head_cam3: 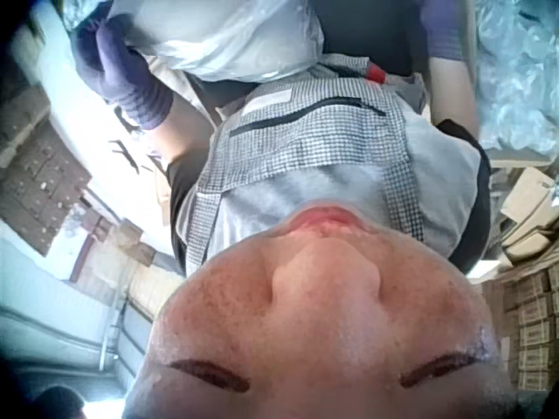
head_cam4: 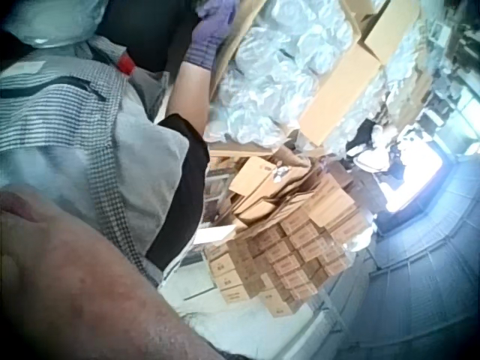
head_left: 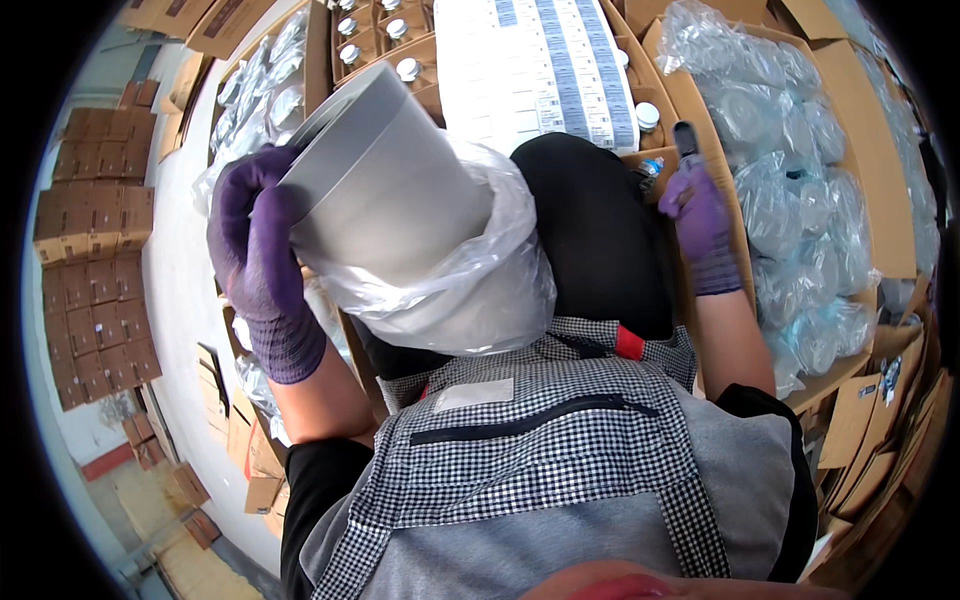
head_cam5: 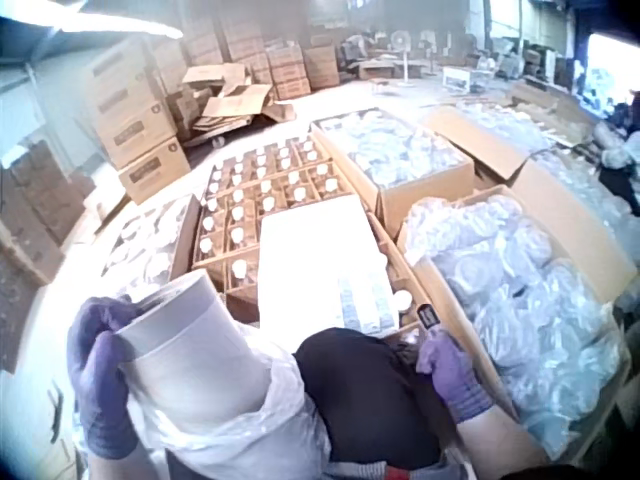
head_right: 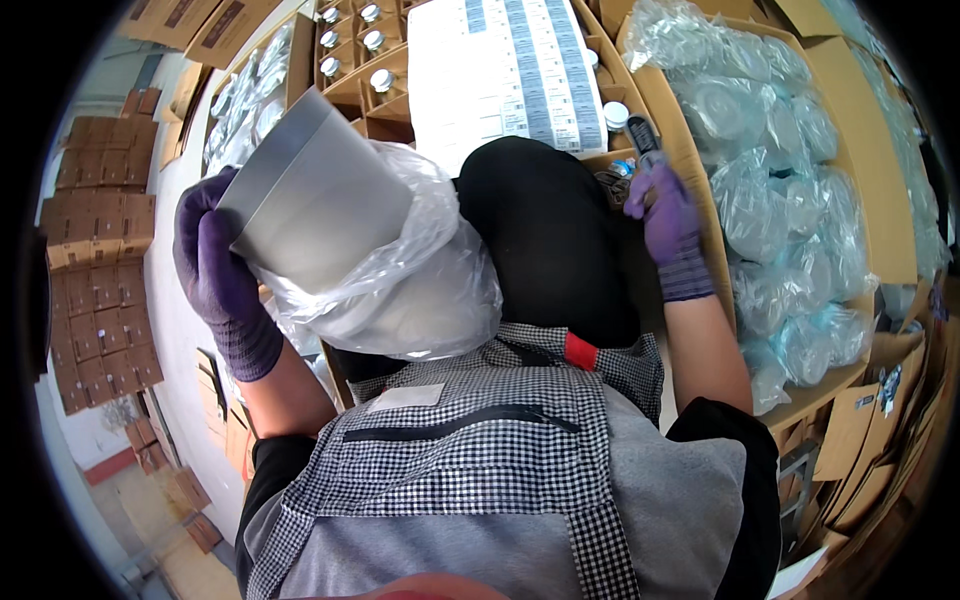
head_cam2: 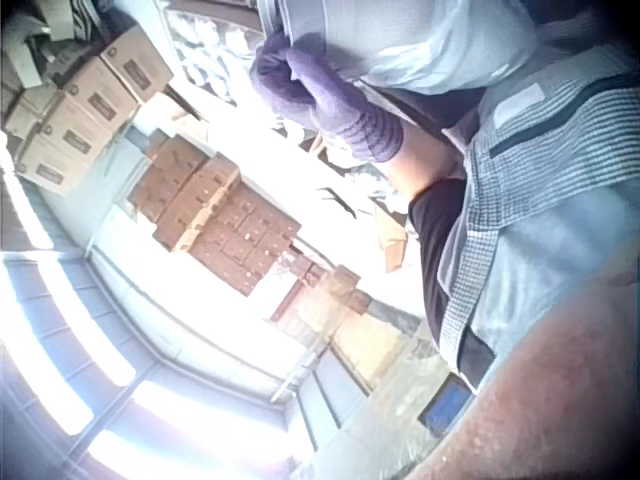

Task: The person assembles vacuum flasks by removing plastic wrapping from components, inserting a reflective liner into the flask casing, and applying product labels to the exterior.

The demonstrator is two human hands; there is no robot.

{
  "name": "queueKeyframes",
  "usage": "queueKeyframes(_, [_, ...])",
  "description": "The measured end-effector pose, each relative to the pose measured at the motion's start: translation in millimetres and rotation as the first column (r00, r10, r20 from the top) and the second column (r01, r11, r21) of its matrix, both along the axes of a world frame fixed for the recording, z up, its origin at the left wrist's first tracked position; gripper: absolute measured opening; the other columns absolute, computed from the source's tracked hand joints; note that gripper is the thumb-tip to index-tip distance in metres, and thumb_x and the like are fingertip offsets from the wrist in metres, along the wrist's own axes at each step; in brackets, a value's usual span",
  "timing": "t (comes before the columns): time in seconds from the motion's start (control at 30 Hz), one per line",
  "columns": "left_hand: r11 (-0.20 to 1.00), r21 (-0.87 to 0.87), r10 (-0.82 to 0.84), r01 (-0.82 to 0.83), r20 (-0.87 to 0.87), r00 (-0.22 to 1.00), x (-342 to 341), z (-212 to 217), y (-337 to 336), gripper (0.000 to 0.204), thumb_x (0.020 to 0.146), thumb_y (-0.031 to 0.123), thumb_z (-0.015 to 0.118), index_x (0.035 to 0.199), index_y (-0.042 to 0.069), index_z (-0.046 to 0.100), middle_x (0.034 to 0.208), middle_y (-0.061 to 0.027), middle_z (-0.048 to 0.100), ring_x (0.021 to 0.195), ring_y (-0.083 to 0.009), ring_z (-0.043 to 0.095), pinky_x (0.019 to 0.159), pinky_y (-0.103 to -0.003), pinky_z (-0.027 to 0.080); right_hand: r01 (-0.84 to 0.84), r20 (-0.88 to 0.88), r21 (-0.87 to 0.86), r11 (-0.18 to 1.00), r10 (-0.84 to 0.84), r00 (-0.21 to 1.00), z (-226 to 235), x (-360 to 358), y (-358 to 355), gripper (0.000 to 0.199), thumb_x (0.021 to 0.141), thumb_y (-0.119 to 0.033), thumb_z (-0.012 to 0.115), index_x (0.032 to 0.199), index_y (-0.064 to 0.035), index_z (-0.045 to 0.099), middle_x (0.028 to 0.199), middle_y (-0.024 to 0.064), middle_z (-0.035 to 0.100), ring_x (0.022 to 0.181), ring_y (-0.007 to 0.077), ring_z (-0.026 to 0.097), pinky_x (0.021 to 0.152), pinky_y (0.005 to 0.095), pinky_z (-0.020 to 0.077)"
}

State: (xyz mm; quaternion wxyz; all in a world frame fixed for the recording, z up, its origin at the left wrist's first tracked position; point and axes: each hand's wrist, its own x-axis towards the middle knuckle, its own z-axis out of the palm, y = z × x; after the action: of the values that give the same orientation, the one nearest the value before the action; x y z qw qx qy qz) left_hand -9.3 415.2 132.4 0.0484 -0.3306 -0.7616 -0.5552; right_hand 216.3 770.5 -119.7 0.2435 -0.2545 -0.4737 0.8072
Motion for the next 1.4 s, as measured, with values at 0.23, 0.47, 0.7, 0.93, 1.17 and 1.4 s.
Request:
queueKeyframes(0.23, [0.998, -0.052, -0.046, 0.044, -0.045, 0.998, -1, 4, 21, 0.027, 0.092, 0.017, 0.05, 0.103, -0.006, 0.061, 0.106, -0.0176, 0.067, 0.105, -0.0246, 0.059, 0.105, -0.041, 0.039, 0.026, 0.577, 0.361, 0.932, -0.245, 0.779, -190, -11, 17, 0.06, 0.101, -0.053, 0.051, 0.125, -0.0011, 0.067, 0.115, 0.0132, 0.071, 0.107, 0.0201, 0.065, 0.092, 0.0309, 0.0462])
queueKeyframes(0.47, [0.998, -0.056, -0.007, 0.003, -0.076, 0.997, -7, 1, 20, 0.029, 0.091, 0.019, 0.048, 0.099, -0.006, 0.062, 0.103, -0.0177, 0.068, 0.103, -0.0261, 0.06, 0.111, -0.045, 0.036, -0.059, 0.593, 0.22, 0.974, -0.086, 0.801, -184, 15, 6, 0.067, 0.093, -0.059, 0.058, 0.129, -0.002, 0.064, 0.126, 0.0173, 0.067, 0.116, 0.0283, 0.063, 0.1, 0.0362, 0.0448])
queueKeyframes(0.7, [0.998, -0.029, -0.053, 0.053, -0.011, 0.999, 2, 3, 28, 0.027, 0.089, 0.018, 0.053, 0.101, -0.005, 0.06, 0.109, -0.0183, 0.066, 0.104, -0.0251, 0.06, 0.101, -0.039, 0.042, -0.206, 0.616, 0.361, 0.91, -0.067, 0.785, -107, -31, 43, 0.028, 0.087, -0.029, 0.072, 0.096, -0.0037, 0.073, 0.078, 0.007, 0.071, 0.07, 0.0217, 0.066, 0.065, 0.0349, 0.0504])
queueKeyframes(0.93, [0.868, 0.199, -0.471, 0.454, 0.041, 0.881, -49, 4, 2, 0.071, 0.084, 0.049, 0.067, 0.129, -0.006, 0.06, 0.134, -0.0207, 0.058, 0.123, -0.0297, 0.058, 0.107, -0.041, 0.043, -0.374, 0.179, 0.429, 0.822, 0.328, 0.927, 111, -26, 6, 0.021, 0.088, -0.005, 0.065, 0.108, 0.0008, 0.066, 0.095, 0.0071, 0.066, 0.067, 0.0088, 0.056, 0.062, 0.0242, 0.0465])
queueKeyframes(1.17, [0.805, 0.401, -0.57, 0.438, 0.316, 0.758, -41, -26, 45, 0.042, 0.084, 0.035, 0.075, 0.108, 0.002, 0.067, 0.109, -0.0073, 0.064, 0.104, -0.0166, 0.061, 0.093, -0.033, 0.051, 0.009, -0.135, 0.958, 0.285, 0.426, 0.895, 268, -110, -126, 0.042, 0.093, -0.007, 0.065, 0.133, 0.0, 0.058, 0.104, 0.0117, 0.066, 0.074, 0.0087, 0.057, 0.068, 0.0216, 0.0458])
queueKeyframes(1.4, [0.896, -0.114, -0.436, 0.43, -0.035, 0.899, 6, 35, 32, 0.043, 0.089, 0.031, 0.069, 0.119, 0.0, 0.068, 0.11, -0.0124, 0.07, 0.102, -0.0205, 0.066, 0.095, -0.035, 0.051, 0.087, -0.426, 0.722, 0.686, 0.342, 0.838, 226, -107, -93, 0.009, 0.093, -0.008, 0.061, 0.09, 0.001, 0.06, 0.083, 0.0076, 0.06, 0.079, 0.0164, 0.056, 0.073, 0.029, 0.0448])
